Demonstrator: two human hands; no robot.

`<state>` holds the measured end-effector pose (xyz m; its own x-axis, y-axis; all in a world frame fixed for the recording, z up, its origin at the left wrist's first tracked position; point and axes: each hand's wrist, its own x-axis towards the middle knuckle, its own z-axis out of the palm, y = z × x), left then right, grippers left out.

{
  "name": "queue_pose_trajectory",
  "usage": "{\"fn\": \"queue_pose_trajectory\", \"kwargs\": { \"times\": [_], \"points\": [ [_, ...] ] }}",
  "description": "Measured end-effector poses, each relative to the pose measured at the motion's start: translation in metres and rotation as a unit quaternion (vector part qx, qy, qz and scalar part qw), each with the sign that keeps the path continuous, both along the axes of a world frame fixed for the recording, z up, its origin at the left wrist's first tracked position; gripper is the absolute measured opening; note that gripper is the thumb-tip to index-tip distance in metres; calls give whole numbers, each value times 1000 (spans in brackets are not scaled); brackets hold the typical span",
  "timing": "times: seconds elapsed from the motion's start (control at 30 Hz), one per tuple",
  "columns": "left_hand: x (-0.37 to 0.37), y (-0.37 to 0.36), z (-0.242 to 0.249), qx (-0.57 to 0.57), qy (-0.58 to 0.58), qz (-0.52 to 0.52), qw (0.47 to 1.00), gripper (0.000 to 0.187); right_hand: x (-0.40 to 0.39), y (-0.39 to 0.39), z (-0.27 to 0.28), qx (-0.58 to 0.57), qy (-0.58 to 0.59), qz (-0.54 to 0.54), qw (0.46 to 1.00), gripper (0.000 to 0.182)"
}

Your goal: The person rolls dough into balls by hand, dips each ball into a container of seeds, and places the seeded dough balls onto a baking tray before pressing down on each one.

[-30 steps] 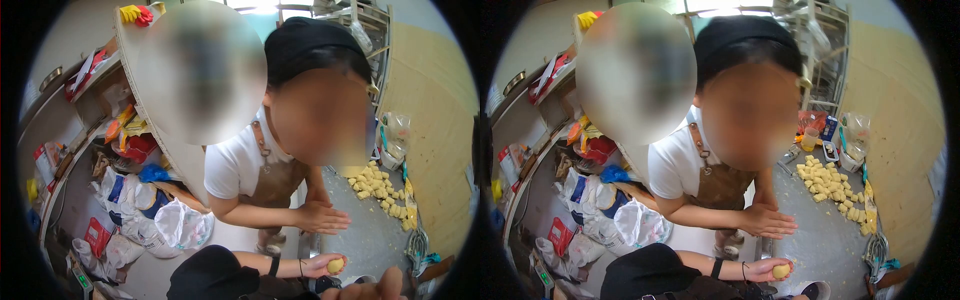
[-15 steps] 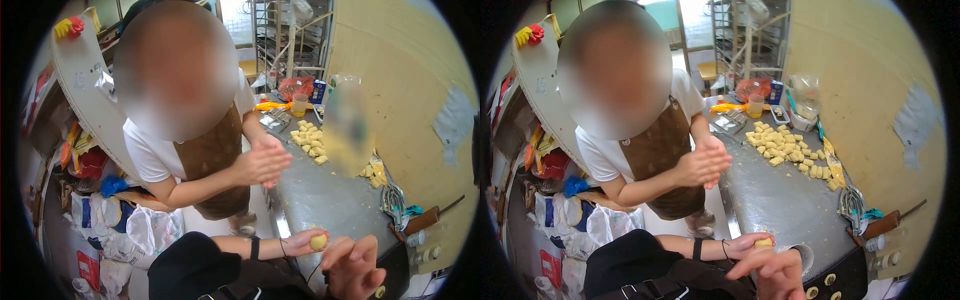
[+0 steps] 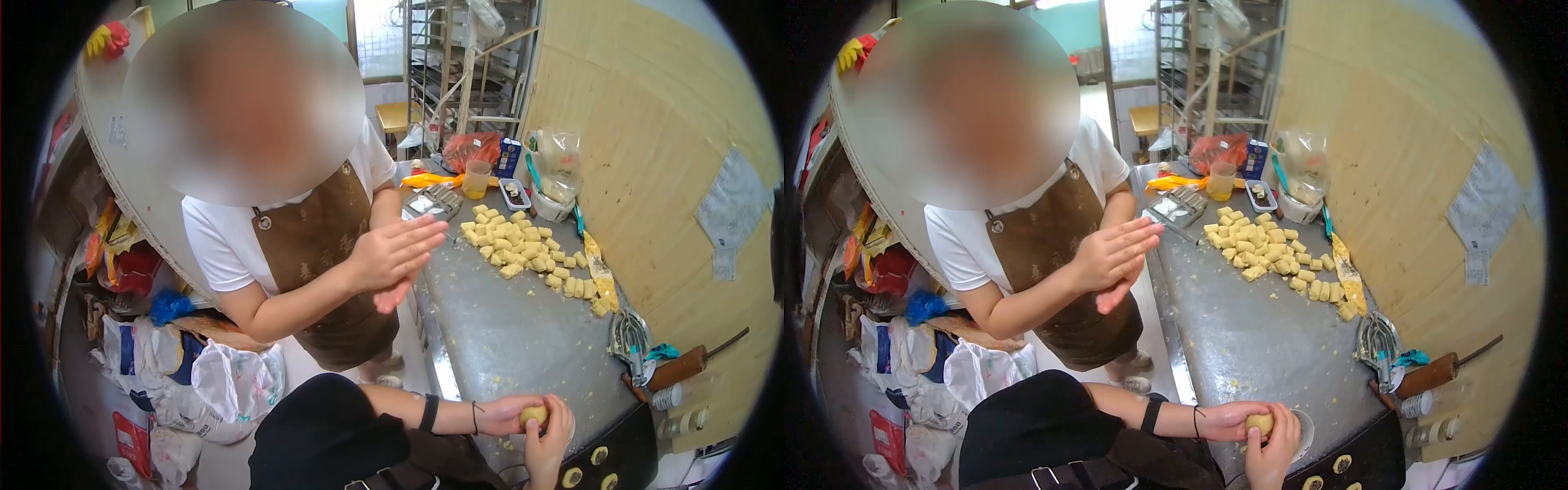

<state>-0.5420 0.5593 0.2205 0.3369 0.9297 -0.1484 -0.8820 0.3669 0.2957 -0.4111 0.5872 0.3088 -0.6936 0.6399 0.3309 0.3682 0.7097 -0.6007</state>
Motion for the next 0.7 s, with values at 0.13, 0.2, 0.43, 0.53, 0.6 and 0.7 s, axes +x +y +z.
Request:
{"fn": "queue_pose_trajectory", "kwargs": {
  "times": [0.13, 0.2, 0.43, 0.53, 0.6, 0.7],
  "points": [
    [-2, 1, -1, -22, 2, 18, 1000, 30, -5, 3, 0, -16, 17, 23, 999, 40],
    [-8, -3, 7, -38, 11, 32, 999, 30, -9, 6, 5, -26, 26, 39, 999, 40],
    [-36, -5, -8, -4, 1, 95, 995, 26, -33, -10, 50, -129, 144, 94, 977, 46],
    [-57, -13, -2, 4, -25, 129, 991, 23, -39, -26, 89, -315, 319, 208, 870, 59],
    [-66, -21, 10, -2, -31, 148, 988, 22, -37, -32, 107, -338, 363, 328, 804, 68],
    [-74, -31, 9, -11, -41, 170, 985, 21, -53, -45, 135, -400, 343, 474, 705, 76]
  ]
}}
